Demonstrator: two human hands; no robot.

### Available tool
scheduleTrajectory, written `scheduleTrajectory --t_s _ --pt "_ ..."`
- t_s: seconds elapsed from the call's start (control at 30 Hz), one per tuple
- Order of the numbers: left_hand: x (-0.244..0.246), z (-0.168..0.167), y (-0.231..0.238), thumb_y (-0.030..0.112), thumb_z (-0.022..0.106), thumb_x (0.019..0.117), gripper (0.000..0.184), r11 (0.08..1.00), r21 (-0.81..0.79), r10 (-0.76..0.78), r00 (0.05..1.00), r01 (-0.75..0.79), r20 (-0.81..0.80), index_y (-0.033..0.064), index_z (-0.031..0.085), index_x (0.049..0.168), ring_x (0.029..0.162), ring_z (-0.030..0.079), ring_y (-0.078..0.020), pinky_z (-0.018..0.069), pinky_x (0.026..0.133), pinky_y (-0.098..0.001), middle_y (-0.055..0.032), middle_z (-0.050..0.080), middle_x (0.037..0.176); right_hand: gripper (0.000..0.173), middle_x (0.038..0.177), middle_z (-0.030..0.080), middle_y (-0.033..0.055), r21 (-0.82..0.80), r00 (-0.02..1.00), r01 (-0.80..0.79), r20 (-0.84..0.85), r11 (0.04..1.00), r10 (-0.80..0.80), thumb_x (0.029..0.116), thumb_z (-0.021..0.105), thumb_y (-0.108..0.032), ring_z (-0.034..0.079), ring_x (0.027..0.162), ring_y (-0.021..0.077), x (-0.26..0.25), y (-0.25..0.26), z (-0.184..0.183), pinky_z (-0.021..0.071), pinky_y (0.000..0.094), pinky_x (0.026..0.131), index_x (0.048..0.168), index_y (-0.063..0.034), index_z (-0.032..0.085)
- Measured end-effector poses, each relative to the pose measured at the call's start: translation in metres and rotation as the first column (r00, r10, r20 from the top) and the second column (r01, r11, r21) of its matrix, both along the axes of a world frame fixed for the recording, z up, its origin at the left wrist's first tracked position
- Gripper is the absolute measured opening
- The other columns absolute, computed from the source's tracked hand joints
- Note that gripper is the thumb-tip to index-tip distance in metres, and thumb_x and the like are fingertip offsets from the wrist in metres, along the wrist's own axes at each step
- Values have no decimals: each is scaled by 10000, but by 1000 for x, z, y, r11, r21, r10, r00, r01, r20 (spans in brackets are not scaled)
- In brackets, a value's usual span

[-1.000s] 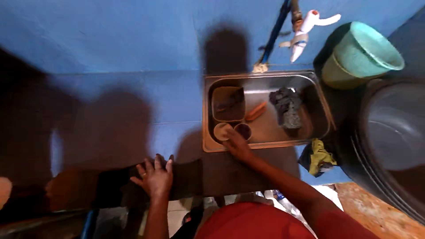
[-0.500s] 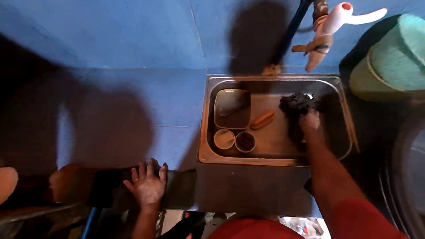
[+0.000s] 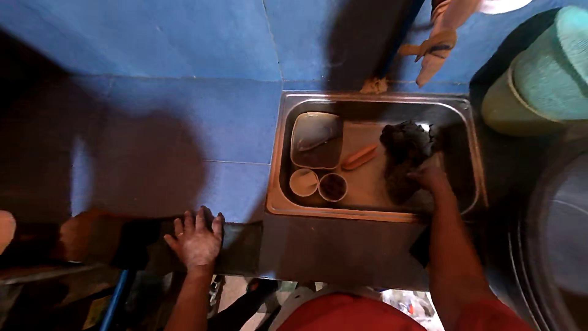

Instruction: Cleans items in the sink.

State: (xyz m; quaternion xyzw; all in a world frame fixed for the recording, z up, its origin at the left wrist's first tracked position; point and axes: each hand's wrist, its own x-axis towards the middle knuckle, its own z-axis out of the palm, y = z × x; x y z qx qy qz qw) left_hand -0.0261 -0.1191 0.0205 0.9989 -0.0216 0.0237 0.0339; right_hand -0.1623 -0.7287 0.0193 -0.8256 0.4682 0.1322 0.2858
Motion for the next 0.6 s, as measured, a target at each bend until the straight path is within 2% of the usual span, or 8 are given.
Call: scheduleTrajectory --t_s 0.07,0.17,0.23,0.37,0.43,0.53,0.6 --pt "-1 0 1 655 297 1026 752 1000 -5 -9 1000 9 11 132 502 1525 1501 319 -482 133 1168 -761 -233 417 1593 533 1290 609 341 -5 985 65 158 998 -63 1004 662 -413 558 1245 521 1 10 37 415 691 1047 1289 36 631" --pt "0 -3 6 651 300 1031 747 999 2 -33 999 33 24 132 492 1533 1494 324 -496 148 1161 -771 -234 425 1588 455 1167 658 325 -122 947 97 315 988 -54 1015 637 -407 608 1125 529 -5 23 92 435 743 939 1198 6 686" --pt "0 -3 5 665 305 1025 761 999 -17 -34 999 34 25 136 479 1544 1501 316 -486 141 1167 -764 -228 424 1591 435 1186 665 308 -163 933 144 351 976 -79 1021 630 -394 604 1158 501 -4 24 127 419 719 977 1207 -7 702" --pt "-2 1 4 682 307 1016 791 997 -71 -39 999 41 28 111 493 1531 1495 320 -499 131 1162 -776 -238 441 1575 415 1122 678 288 -264 886 175 463 948 -35 1020 625 -378 634 1081 445 -8 32 188 447 682 935 1158 5 706" --pt "-2 4 6 664 297 1028 784 995 -83 -50 999 50 4 98 479 1538 1500 302 -507 115 1162 -782 -246 426 1582 408 1112 674 272 -293 849 184 528 938 -1 1024 624 -361 634 1053 391 -9 40 215 450 636 938 1144 22 697" --pt "1 -1 9 665 311 1021 771 993 -99 -57 998 60 30 112 506 1522 1495 319 -499 119 1160 -781 -234 452 1568 399 1051 674 210 -333 789 225 614 916 30 1016 623 -367 632 940 264 -10 51 248 486 527 884 1118 12 692" --pt "0 0 9 667 316 1020 765 993 -105 -54 998 56 24 124 507 1522 1499 317 -490 118 1164 -774 -227 448 1574 383 983 669 125 -348 747 238 663 907 59 994 651 -381 608 842 147 -10 56 261 506 414 822 1089 -13 694"
